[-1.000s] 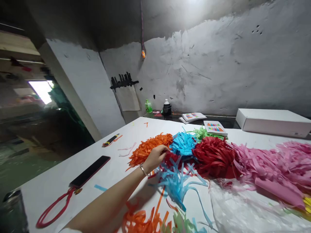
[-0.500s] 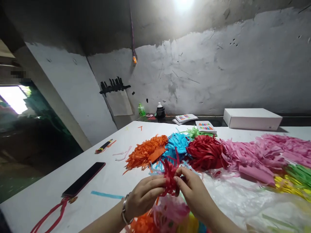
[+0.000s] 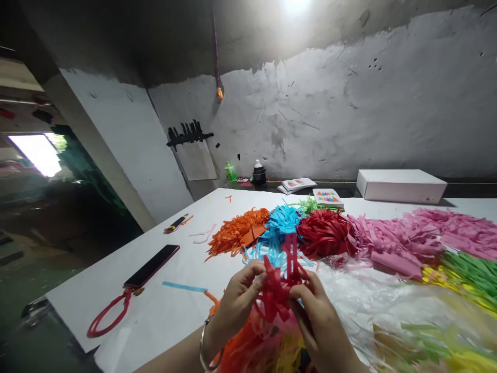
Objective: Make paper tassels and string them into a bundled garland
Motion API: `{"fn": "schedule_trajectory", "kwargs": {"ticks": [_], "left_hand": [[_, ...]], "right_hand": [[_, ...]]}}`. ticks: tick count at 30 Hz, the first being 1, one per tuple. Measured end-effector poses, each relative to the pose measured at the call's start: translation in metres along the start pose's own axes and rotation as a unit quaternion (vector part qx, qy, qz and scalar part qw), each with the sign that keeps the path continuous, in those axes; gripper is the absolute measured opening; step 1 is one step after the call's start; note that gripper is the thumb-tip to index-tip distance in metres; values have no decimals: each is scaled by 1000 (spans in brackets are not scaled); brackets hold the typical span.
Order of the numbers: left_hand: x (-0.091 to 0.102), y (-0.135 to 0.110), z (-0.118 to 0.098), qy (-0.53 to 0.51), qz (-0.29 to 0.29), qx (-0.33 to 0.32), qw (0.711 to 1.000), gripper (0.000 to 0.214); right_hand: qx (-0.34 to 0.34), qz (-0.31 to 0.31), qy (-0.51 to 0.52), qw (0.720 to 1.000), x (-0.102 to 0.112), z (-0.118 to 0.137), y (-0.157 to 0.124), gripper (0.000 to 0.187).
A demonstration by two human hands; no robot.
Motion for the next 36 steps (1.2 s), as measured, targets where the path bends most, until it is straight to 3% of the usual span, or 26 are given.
{"fn": "schedule_trajectory", "kwargs": {"ticks": [6, 9, 11, 14, 18, 21, 24, 27, 31, 33, 36], "left_hand": [[-25, -22, 16, -147, -5, 121, 982, 23], [-28, -27, 27, -110, -59, 90, 988, 15], [-25, -30, 33, -67, -69, 68, 993, 12], [-22, -37, 40, -75, -41, 93, 992, 20], [-25, -47, 49, -143, -27, 147, 978, 29], [-28, -45, 50, -131, -51, 132, 981, 21], [-30, -41, 41, -131, -60, 83, 986, 37], [-35, -40, 25, -101, 3, -2, 995, 59], [-46, -43, 8, -23, 118, -105, 987, 61], [-51, -44, 4, -14, 147, -90, 985, 62], [-52, -44, 4, -67, 146, 9, 987, 66]], "right_hand": [[-100, 23, 77, 992, 10, -4, -19, 19], [-140, 29, 125, 982, 9, -2, -23, 22], [-204, 36, 206, 956, 5, -7, -30, 25], [-301, 29, 319, 898, -9, -22, -50, 32], [-334, 10, 326, 885, -25, -33, -69, 38], [-323, 10, 304, 896, -17, -30, -66, 36], [-282, -58, 182, 940, 14, -21, -55, 26], [-144, -131, 0, 981, 48, 1, -43, 9], [5, -58, 1, 998, 56, 32, -30, 18], [32, -25, 38, 998, 51, 40, -26, 20], [29, -22, 81, 996, 43, 39, -27, 20]]}}
Point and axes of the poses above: each hand's wrist, its own y-axis towards the middle knuckle, its own x-axis out of the back of the hand, z = x × y, the point moved 2 cm from there along y, towards the middle knuckle, and after that the axes turned 12 degrees about -y, right-handed, at the moved point
